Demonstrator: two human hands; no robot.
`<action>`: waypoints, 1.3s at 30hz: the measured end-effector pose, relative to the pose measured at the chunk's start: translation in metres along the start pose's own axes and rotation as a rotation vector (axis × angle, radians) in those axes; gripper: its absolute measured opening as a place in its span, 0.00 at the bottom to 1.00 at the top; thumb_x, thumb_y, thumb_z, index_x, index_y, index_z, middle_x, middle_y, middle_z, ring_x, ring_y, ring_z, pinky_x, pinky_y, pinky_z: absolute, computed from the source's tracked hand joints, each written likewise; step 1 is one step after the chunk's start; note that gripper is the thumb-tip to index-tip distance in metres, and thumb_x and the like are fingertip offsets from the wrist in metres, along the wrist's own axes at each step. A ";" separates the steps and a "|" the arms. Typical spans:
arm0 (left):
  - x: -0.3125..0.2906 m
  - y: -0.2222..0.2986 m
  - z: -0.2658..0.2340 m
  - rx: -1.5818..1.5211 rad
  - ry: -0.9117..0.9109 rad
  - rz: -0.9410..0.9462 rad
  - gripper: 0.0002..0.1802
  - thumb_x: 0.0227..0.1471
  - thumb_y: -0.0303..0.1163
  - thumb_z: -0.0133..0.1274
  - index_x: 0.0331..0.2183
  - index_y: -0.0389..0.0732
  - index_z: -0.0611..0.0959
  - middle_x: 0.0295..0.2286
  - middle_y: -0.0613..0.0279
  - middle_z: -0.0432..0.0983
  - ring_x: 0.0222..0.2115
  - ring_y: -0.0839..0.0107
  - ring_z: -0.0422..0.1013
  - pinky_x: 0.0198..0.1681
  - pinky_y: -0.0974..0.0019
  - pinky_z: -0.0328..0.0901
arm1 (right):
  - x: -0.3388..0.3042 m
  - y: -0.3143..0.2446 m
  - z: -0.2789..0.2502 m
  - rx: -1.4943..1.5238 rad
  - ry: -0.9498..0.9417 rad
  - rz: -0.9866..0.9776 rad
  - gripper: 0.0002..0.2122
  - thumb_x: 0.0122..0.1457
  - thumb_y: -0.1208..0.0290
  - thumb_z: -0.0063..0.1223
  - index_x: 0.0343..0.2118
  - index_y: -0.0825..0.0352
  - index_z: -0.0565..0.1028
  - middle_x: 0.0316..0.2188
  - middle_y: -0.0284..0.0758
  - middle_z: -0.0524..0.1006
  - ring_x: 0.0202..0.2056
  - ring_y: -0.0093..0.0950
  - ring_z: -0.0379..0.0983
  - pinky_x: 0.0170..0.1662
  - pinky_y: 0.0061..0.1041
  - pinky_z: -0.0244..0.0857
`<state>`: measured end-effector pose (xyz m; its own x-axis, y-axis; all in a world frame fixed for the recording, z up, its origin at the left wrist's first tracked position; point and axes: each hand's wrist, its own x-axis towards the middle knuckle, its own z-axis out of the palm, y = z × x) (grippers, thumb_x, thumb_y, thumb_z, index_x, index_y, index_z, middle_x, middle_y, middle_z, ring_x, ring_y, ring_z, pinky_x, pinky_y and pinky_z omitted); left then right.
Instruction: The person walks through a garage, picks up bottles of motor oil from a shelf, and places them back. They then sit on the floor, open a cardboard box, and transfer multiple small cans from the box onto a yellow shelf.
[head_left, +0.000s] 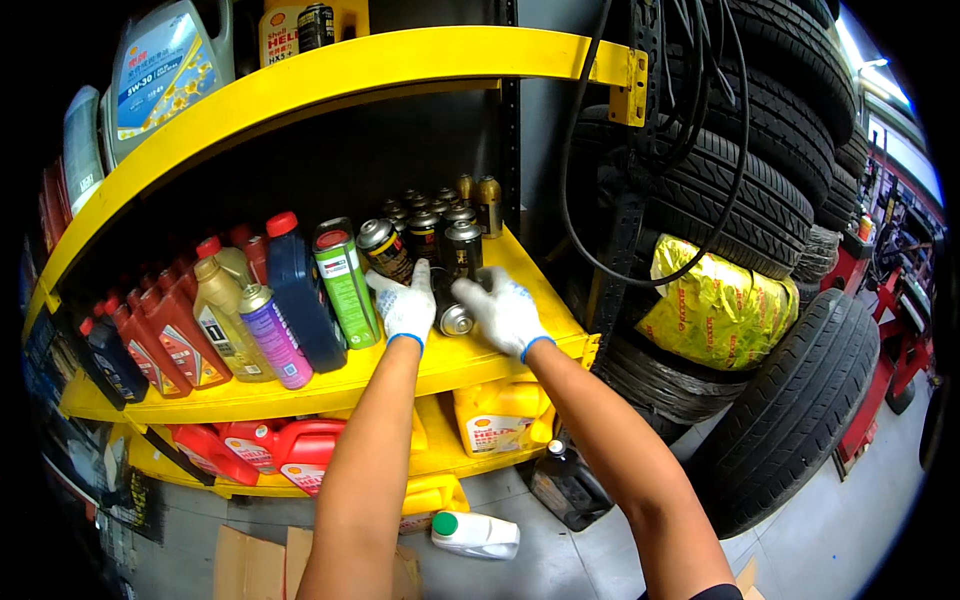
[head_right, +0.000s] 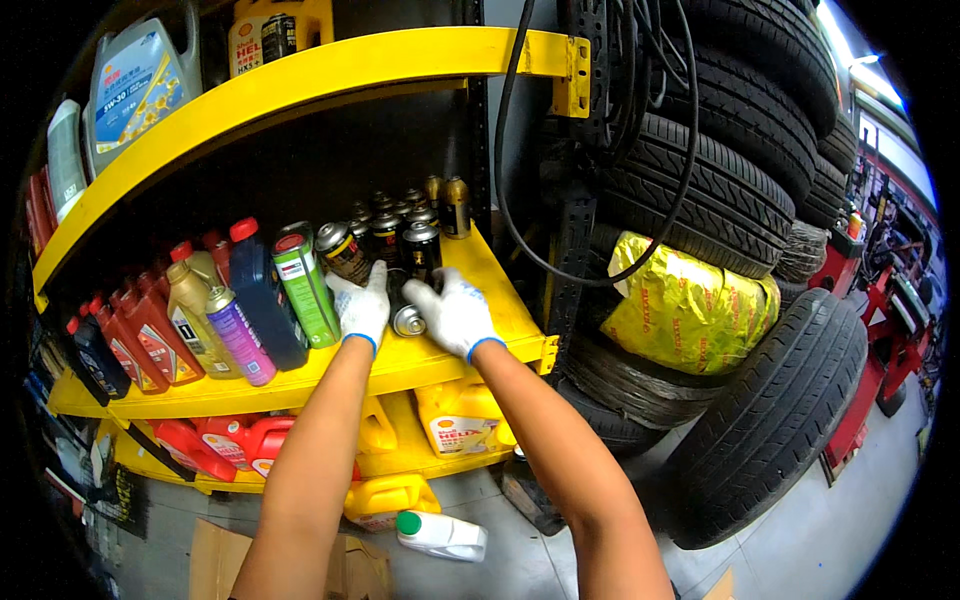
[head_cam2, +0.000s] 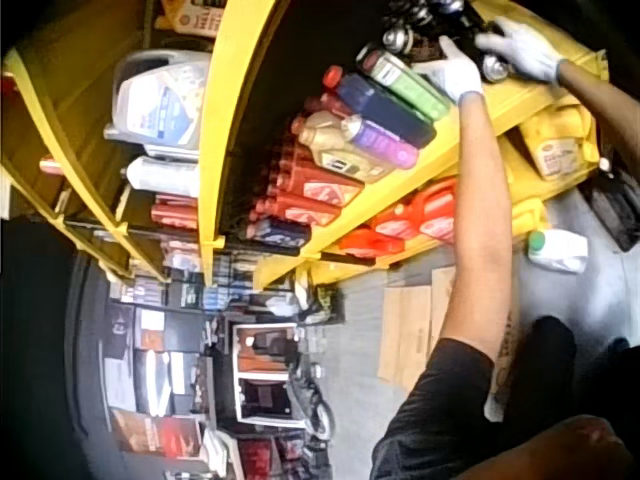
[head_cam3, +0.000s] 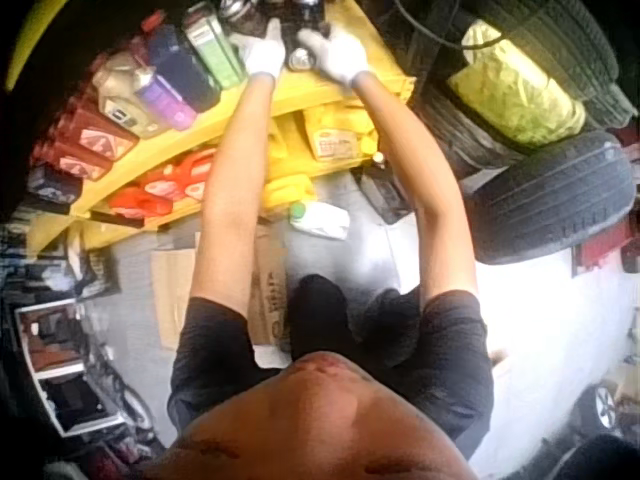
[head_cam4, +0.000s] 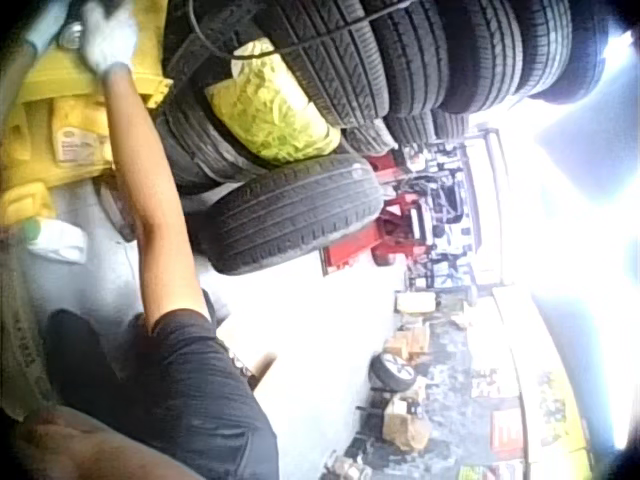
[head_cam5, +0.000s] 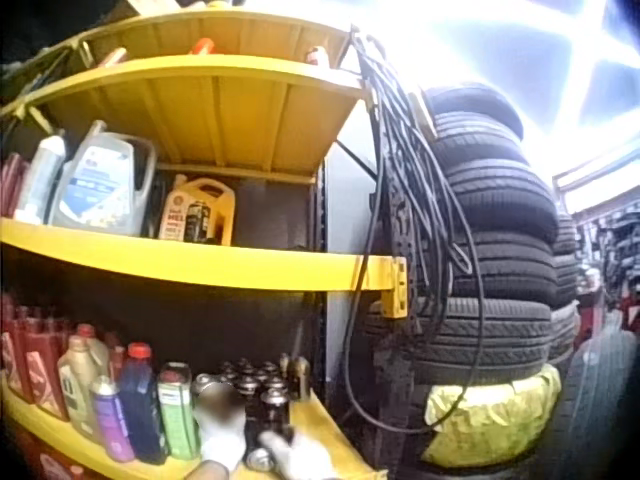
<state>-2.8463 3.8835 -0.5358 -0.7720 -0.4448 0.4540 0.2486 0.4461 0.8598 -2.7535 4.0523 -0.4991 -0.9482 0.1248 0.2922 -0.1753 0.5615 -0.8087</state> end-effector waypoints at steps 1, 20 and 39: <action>0.000 0.002 0.003 -0.024 -0.006 0.000 0.58 0.62 0.49 0.70 0.73 0.23 0.56 0.62 0.25 0.74 0.61 0.33 0.75 0.67 0.46 0.68 | -0.011 0.004 0.003 -0.112 0.001 -0.128 0.42 0.63 0.44 0.61 0.69 0.76 0.71 0.62 0.62 0.79 0.64 0.54 0.76 0.69 0.44 0.69; -0.001 0.006 0.015 0.095 -0.114 -0.093 0.52 0.49 0.32 0.73 0.67 0.26 0.62 0.59 0.24 0.73 0.60 0.32 0.73 0.68 0.44 0.68 | 0.031 -0.016 0.021 -0.225 0.232 -0.296 0.39 0.58 0.60 0.71 0.68 0.77 0.67 0.60 0.63 0.75 0.63 0.59 0.74 0.69 0.48 0.69; 0.032 -0.010 0.044 0.330 -0.117 -0.174 0.67 0.55 0.40 0.74 0.77 0.22 0.49 0.74 0.25 0.53 0.76 0.37 0.53 0.81 0.51 0.51 | 0.091 -0.002 0.062 -0.555 0.112 0.127 0.57 0.56 0.40 0.77 0.73 0.81 0.57 0.65 0.57 0.76 0.65 0.50 0.76 0.67 0.42 0.73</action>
<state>-2.8992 3.8986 -0.5399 -0.8522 -0.4528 0.2621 -0.0788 0.6064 0.7912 -2.8553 4.0118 -0.5022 -0.9136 0.2878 0.2874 0.1317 0.8778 -0.4605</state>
